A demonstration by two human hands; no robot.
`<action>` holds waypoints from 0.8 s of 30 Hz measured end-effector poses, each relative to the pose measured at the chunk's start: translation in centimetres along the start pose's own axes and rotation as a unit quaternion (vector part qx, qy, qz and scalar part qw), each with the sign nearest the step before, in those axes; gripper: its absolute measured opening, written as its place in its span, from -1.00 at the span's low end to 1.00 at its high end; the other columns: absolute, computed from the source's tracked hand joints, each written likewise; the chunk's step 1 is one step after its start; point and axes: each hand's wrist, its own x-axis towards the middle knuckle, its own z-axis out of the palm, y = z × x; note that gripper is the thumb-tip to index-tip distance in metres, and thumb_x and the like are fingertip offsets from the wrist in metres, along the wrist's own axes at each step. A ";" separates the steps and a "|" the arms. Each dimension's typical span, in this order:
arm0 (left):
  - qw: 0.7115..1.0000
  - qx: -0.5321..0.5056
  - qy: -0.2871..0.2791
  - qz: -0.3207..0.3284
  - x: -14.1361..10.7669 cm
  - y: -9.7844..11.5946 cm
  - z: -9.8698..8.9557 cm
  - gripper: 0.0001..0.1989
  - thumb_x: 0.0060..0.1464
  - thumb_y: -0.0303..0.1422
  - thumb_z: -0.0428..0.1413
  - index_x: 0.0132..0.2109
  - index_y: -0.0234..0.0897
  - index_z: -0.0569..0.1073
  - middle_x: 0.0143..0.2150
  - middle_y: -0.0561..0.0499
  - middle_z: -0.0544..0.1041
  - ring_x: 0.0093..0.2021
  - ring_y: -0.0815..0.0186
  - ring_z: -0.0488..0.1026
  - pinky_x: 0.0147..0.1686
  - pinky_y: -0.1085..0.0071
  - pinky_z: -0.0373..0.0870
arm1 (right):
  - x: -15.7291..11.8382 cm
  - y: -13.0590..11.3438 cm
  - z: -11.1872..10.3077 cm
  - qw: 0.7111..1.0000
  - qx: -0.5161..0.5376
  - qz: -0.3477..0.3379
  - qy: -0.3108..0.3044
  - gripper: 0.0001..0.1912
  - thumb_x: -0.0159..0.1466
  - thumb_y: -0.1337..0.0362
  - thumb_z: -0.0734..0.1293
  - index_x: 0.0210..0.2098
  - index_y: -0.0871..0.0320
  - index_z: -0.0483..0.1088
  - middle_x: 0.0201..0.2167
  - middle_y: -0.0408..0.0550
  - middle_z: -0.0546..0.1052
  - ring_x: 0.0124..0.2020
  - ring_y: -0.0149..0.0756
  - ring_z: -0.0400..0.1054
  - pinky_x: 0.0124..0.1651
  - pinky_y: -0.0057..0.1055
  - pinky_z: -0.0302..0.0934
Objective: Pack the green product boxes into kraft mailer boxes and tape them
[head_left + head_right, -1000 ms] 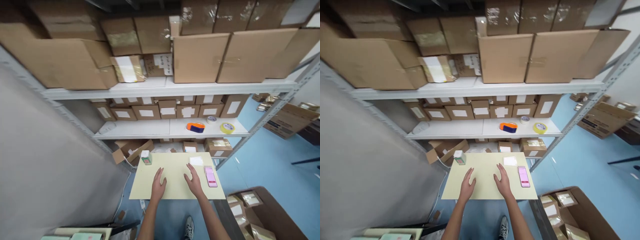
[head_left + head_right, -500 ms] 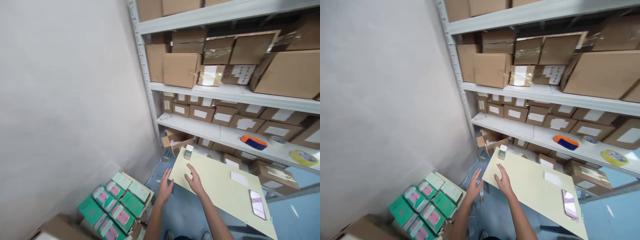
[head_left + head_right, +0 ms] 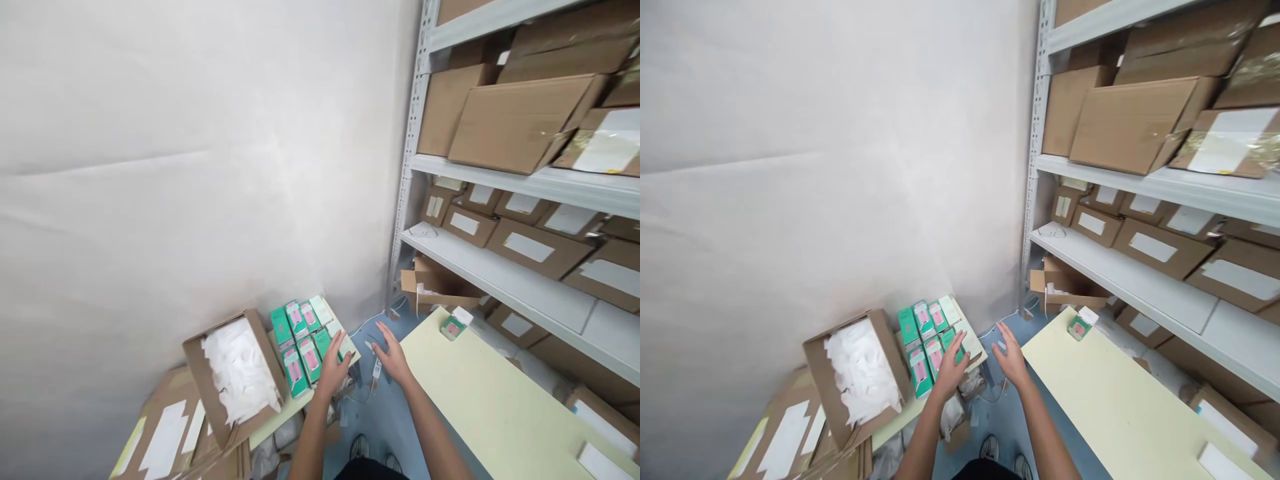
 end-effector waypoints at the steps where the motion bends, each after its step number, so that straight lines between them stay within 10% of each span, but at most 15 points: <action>1: 1.000 0.004 0.010 -0.007 -0.7 -0.1 -0.3 -0.42 0.23 -0.30 0.12 0.38 -0.13 0.36 0.47 -0.13 0.26 0.50 0.11 0.14 0.46 0.03 0.05 | -0.1 0.0 0.4 1.000 0.006 -0.001 -0.012 -0.38 0.34 0.11 0.30 0.37 -0.01 0.28 0.42 0.06 0.29 0.45 -0.05 0.15 0.38 0.02 0.21; 16: 0.997 0.026 0.037 -0.056 -5.5 0.9 2.1 -0.43 0.23 -0.27 0.12 0.37 -0.08 0.37 0.47 -0.14 0.27 0.50 0.06 0.12 0.39 0.03 0.18 | -3.5 1.1 -1.3 0.998 0.029 -0.003 -0.051 -0.39 0.35 0.11 0.29 0.38 -0.01 0.27 0.43 0.04 0.27 0.45 -0.01 0.15 0.40 0.07 0.19; 24: 0.999 -0.001 -0.044 0.011 -1.5 1.8 6.3 -0.43 0.24 -0.23 0.10 0.37 -0.12 0.36 0.46 -0.14 0.29 0.47 0.09 0.18 0.42 0.03 0.12 | -3.7 1.7 -5.6 0.998 -0.024 0.010 0.050 -0.38 0.35 0.15 0.30 0.38 0.02 0.27 0.43 0.06 0.28 0.45 -0.06 0.14 0.46 0.03 0.09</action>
